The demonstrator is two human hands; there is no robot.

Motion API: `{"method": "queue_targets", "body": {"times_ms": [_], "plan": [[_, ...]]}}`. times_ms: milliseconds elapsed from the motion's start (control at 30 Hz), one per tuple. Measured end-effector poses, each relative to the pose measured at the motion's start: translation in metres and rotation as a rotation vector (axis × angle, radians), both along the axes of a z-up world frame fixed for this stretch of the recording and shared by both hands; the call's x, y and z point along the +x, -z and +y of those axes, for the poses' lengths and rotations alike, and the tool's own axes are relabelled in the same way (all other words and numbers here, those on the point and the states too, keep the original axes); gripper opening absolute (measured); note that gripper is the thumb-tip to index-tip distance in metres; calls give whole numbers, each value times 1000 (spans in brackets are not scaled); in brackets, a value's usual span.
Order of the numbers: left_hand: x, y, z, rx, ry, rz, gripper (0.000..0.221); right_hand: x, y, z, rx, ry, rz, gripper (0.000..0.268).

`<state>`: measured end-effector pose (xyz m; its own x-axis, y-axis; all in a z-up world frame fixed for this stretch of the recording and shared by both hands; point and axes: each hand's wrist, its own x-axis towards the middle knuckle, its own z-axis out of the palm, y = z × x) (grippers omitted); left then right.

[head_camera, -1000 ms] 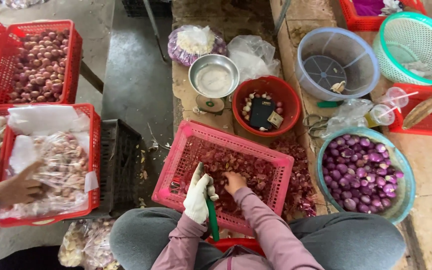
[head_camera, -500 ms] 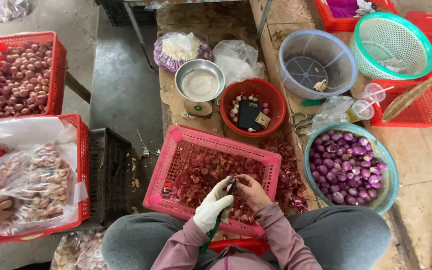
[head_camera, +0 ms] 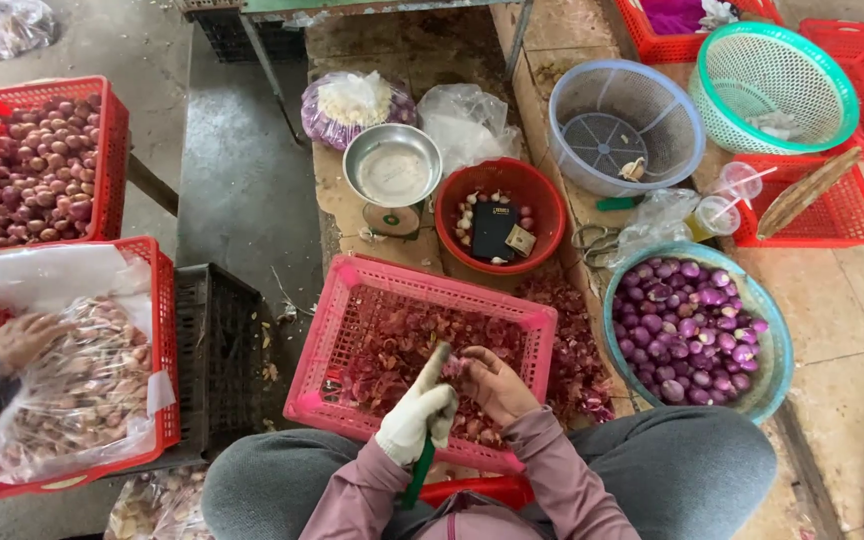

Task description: Peeling small red onions or shallots using a knife and sorting them into baskets.

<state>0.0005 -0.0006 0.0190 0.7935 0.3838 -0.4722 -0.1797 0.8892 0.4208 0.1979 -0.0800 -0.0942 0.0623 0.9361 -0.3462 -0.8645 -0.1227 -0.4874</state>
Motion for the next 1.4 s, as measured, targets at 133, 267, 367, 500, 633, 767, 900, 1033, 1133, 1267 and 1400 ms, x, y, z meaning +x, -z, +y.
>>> {"method": "queue_targets", "body": {"times_ms": [133,267,367,500,633,767,900,1033,1133,1267,1400], "plan": [[3,4,-2,116,3,83,70,-4,-2,4,-31,18,-98,39],[3,1,-4,229,5,68,72,-10,-10,4,-168,49,-208,34],[6,12,-9,318,-43,130,70,-15,-15,6,-196,77,-283,30],[11,21,-12,296,-199,205,55,-19,-14,8,-191,92,-294,22],[5,36,-7,119,-214,80,43,-11,-11,7,-142,10,-227,27],[3,43,-4,-119,-226,-62,36,-8,-11,6,-112,-48,-170,33],[2,55,-3,-149,-221,-100,38,-11,-16,9,-65,-44,-96,43],[9,42,-4,212,-231,132,49,-16,-3,11,-175,72,-172,23],[11,37,-7,672,-175,341,51,-24,-6,9,-337,99,-228,33],[8,16,-6,380,-135,257,50,-23,-18,10,-235,54,-170,36],[4,38,7,241,-319,185,49,-17,-31,10,-172,-19,-157,46]]}}
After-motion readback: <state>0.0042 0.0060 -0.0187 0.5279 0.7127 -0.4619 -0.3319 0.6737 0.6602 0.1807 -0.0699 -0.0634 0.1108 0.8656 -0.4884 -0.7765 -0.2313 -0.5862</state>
